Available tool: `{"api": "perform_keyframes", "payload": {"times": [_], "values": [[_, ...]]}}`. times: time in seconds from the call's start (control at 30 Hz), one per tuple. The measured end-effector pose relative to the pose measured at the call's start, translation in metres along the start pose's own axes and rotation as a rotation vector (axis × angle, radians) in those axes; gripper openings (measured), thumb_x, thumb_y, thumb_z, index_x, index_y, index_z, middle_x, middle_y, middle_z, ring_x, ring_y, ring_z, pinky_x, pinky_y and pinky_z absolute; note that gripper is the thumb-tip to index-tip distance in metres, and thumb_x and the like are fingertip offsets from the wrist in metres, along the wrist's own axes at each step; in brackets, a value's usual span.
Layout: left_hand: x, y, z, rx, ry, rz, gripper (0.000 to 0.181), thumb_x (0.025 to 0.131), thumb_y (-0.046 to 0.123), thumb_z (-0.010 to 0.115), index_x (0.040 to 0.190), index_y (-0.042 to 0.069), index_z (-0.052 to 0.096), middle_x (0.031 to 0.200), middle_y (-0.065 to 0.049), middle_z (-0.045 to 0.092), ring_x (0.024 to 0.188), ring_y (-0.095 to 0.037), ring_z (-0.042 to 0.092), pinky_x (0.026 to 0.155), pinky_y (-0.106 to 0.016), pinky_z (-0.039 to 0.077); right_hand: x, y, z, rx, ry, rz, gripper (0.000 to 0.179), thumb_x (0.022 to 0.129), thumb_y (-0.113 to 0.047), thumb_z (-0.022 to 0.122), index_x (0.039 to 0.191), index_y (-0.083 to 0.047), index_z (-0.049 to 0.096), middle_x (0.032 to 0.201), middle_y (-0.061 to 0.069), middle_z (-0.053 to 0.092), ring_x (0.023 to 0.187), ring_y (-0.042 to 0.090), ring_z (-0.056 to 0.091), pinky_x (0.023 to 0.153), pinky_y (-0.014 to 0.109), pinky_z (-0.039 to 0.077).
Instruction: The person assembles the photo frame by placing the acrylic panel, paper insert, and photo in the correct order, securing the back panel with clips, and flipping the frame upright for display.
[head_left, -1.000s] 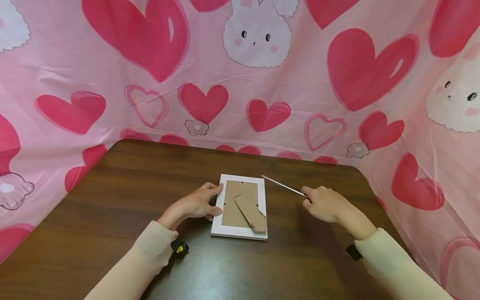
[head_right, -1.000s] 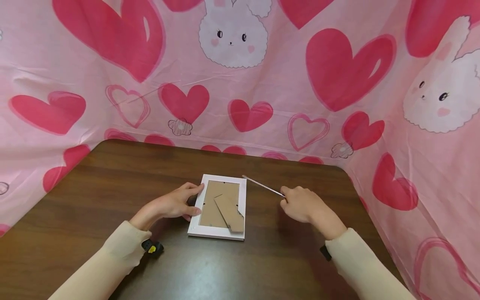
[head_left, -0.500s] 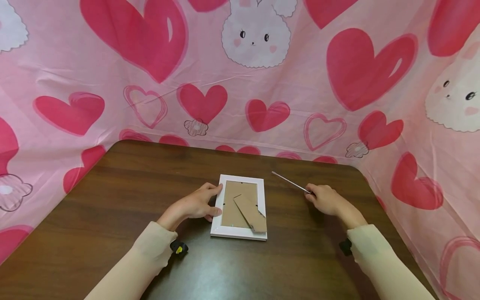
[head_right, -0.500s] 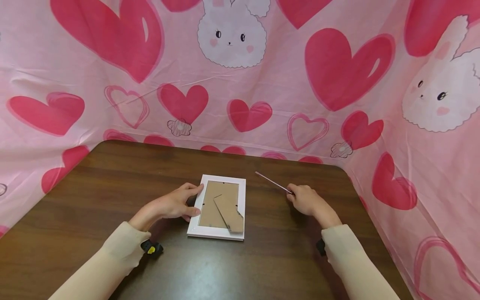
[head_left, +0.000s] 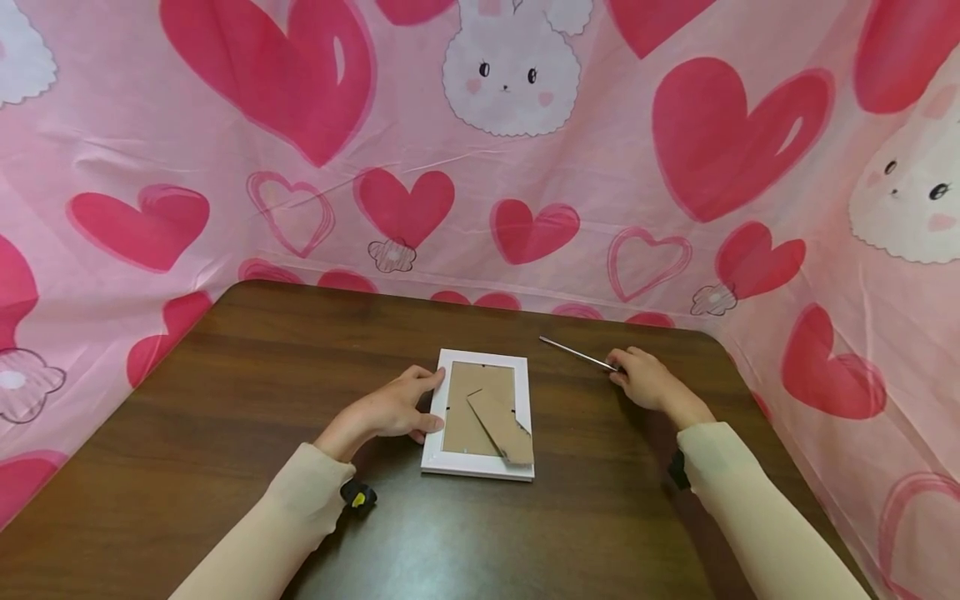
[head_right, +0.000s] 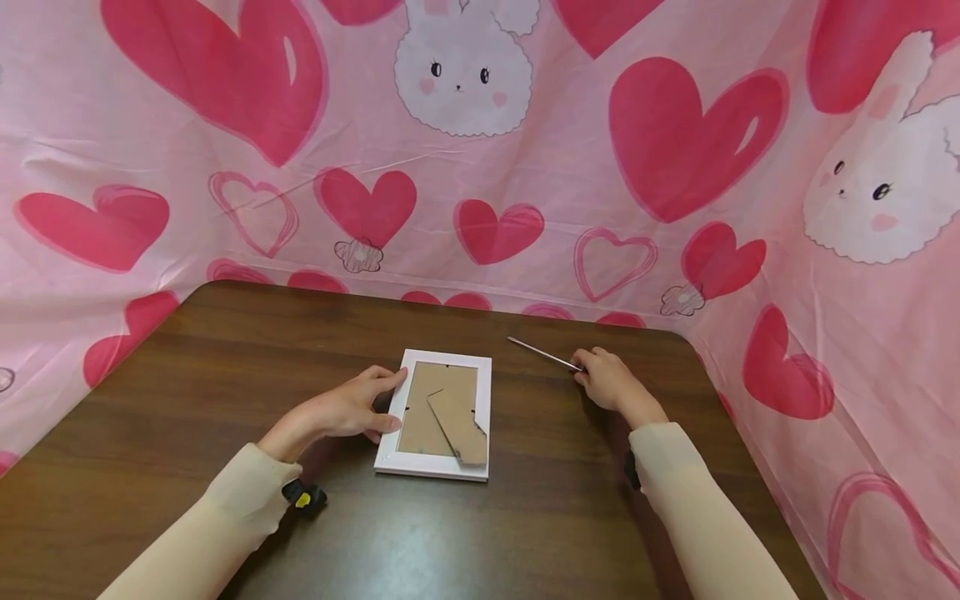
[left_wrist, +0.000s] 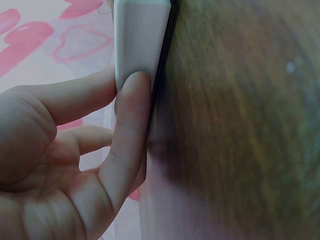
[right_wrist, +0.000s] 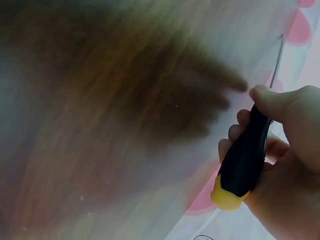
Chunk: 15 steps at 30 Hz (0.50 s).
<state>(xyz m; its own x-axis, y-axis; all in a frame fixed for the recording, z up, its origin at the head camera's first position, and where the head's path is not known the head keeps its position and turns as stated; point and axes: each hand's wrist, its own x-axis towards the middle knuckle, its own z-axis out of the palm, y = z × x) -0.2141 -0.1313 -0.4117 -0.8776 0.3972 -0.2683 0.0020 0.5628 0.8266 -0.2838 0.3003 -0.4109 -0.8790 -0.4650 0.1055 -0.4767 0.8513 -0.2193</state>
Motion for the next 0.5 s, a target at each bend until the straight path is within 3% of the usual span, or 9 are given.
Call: {"api": "perform_keyframes", "payload": {"times": [0.5], "values": [[-0.001,0.001,0.000,-0.013,-0.004,-0.008,0.087,0.095,0.000,0.077,0.167,0.005,0.029,0.156,-0.021,0.033,0.091,-0.022,0.065,0.069,-0.035,0.065,0.016,0.008,0.003,-0.014,-0.001,0.015,0.016,0.097,0.000,0.073,0.112,-0.002,0.068,0.106,0.018,0.064,0.100,0.040,0.065,0.088,0.060,0.057]]}}
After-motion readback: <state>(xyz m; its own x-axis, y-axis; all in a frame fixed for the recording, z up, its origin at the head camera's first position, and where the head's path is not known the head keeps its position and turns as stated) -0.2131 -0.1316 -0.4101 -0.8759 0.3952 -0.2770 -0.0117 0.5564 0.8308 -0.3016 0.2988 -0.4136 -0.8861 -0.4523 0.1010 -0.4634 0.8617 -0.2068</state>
